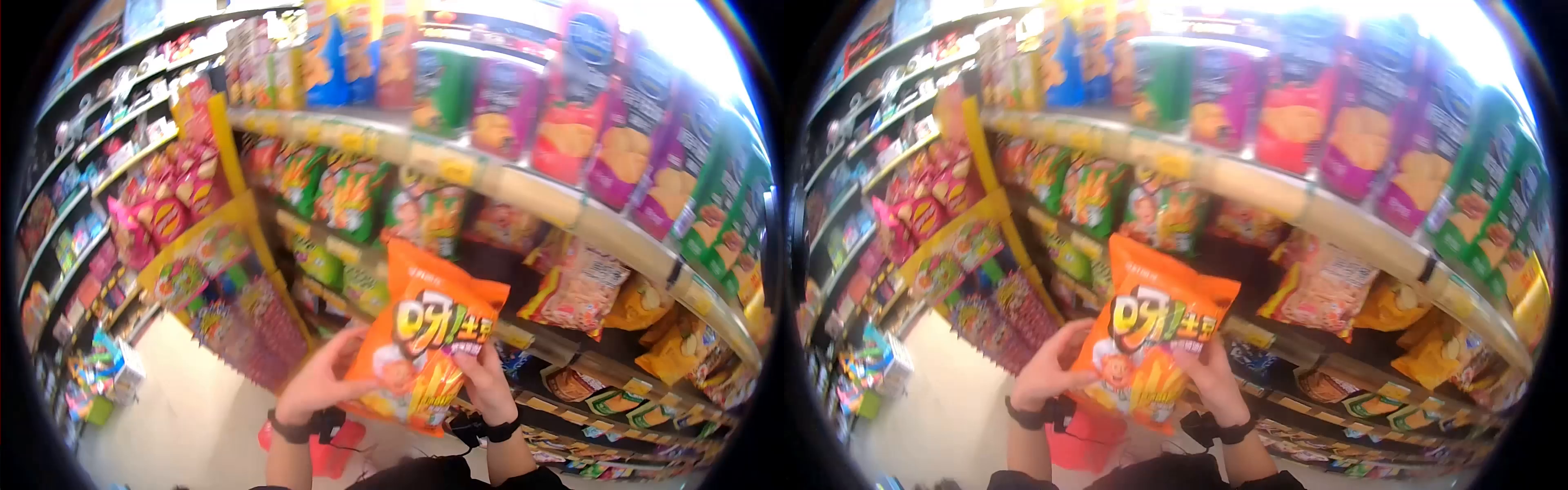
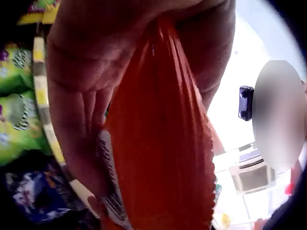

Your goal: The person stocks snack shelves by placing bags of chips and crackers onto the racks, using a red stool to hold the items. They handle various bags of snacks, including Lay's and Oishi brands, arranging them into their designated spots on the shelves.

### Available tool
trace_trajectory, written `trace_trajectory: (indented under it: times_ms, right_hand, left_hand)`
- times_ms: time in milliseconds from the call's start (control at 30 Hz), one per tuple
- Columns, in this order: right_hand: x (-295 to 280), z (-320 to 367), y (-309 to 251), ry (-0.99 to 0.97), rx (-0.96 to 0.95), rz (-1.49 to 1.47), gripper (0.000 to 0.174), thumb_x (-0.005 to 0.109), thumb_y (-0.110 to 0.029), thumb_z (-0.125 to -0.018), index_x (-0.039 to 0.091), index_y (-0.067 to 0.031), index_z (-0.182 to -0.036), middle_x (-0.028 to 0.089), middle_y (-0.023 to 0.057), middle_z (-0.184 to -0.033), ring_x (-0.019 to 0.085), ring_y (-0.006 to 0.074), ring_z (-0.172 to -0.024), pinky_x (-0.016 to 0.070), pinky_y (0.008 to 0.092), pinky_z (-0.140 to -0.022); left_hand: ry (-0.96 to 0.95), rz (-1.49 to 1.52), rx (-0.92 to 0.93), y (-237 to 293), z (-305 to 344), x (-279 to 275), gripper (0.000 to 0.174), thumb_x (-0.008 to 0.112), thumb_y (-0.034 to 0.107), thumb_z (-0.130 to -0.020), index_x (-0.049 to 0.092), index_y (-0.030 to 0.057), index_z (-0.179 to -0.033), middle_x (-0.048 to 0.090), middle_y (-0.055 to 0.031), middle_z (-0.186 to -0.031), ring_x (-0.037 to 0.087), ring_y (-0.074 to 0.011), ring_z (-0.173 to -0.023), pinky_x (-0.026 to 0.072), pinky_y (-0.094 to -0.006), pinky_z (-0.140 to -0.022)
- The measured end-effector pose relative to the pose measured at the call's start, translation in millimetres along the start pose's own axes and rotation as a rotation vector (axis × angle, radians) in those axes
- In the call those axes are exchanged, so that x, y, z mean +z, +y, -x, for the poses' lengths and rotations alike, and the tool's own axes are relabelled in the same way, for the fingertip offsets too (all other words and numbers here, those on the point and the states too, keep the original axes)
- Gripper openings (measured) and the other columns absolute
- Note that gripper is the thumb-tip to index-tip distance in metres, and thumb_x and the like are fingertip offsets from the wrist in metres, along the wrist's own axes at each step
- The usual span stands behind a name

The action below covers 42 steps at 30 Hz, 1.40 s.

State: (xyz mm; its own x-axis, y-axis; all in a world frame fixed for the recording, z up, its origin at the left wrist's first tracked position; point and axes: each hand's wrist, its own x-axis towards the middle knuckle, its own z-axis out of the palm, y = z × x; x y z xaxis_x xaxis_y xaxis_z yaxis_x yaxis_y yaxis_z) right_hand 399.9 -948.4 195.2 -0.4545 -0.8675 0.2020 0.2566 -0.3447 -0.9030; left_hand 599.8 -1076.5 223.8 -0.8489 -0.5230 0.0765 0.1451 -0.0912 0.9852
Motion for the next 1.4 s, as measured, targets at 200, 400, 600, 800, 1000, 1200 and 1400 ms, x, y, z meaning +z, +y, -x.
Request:
trace_trajectory:
  times_ms: [200,400,600,800,1000,1200,1400]
  right_hand:
    - [58.8,3.5,99.2,-0.279,0.418,-0.060,0.048,0.062,0.000,-0.078,0.042,-0.0010,-0.121,0.054,0.0079,-0.113,0.052,0.0165,-0.104,0.0416,0.0321,-0.091]
    - [126.5,19.1,243.0,-0.558,0.659,0.049,0.047,0.062,0.000,-0.079,0.041,-0.0002,-0.121,0.052,0.0075,-0.116,0.050,0.0154,-0.107,0.0412,0.0297,-0.091]
    - [154.7,68.3,407.7,-0.685,1.201,0.323,0.047,0.054,-0.034,-0.088,0.039,-0.0110,-0.125,0.054,0.0031,-0.111,0.053,0.0159,-0.102,0.0447,0.0302,-0.082]
    - [168.7,124.0,518.6,-0.718,1.199,0.438,0.051,0.060,-0.027,-0.083,0.037,-0.0112,-0.126,0.048,0.0070,-0.118,0.050,0.0206,-0.105,0.0448,0.0345,-0.083]
    - [162.0,128.7,571.7,-0.576,1.456,0.288,0.057,0.062,-0.016,-0.081,0.032,-0.0047,-0.128,0.050,0.0083,-0.112,0.052,0.0223,-0.102,0.0461,0.0335,-0.082]
    - [104.5,97.1,551.4,-0.870,1.302,0.460,0.044,0.053,-0.016,-0.086,0.039,-0.0028,-0.126,0.052,0.0067,-0.113,0.050,0.0170,-0.106,0.0422,0.0277,-0.086]
    - [32.0,70.5,440.9,-0.786,1.226,0.706,0.037,0.052,-0.016,-0.087,0.045,-0.0031,-0.121,0.053,0.0066,-0.118,0.049,0.0146,-0.110,0.0385,0.0261,-0.089]
  left_hand:
    - [0.445,0.118,-0.062,-111.7,142.9,-48.3,0.064,0.070,-0.001,-0.071,0.038,-0.0024,-0.126,0.048,-0.0104,-0.123,0.046,-0.0173,-0.113,0.0372,-0.0320,-0.096]
    - [0.923,0.375,-0.098,-246.2,264.3,-67.9,0.060,0.069,-0.001,-0.072,0.041,-0.0020,-0.125,0.050,-0.0099,-0.122,0.047,-0.0187,-0.113,0.0394,-0.0328,-0.094]
    - [1.202,0.534,-0.072,-358.0,331.3,-91.6,0.054,0.060,0.001,-0.079,0.038,-0.0019,-0.129,0.052,-0.0096,-0.121,0.050,-0.0170,-0.109,0.0421,-0.0283,-0.090]
    - [1.406,0.704,-0.117,-493.3,367.7,-130.8,0.058,0.061,0.008,-0.081,0.033,-0.0012,-0.132,0.049,-0.0100,-0.123,0.050,-0.0163,-0.109,0.0412,-0.0276,-0.090]
    - [1.389,0.724,-0.189,-556.7,391.7,-162.9,0.062,0.063,0.010,-0.080,0.031,0.0003,-0.132,0.043,-0.0114,-0.129,0.044,-0.0185,-0.115,0.0401,-0.0306,-0.092]
    - [1.478,0.541,-0.339,-561.4,380.0,-188.9,0.057,0.060,0.003,-0.079,0.033,0.0009,-0.129,0.046,-0.0131,-0.125,0.046,-0.0214,-0.113,0.0436,-0.0332,-0.089]
    - [1.512,0.684,-0.423,-590.8,364.8,-202.3,0.048,0.053,-0.002,-0.081,0.037,0.0000,-0.126,0.049,-0.0107,-0.123,0.050,-0.0218,-0.109,0.0451,-0.0307,-0.087]
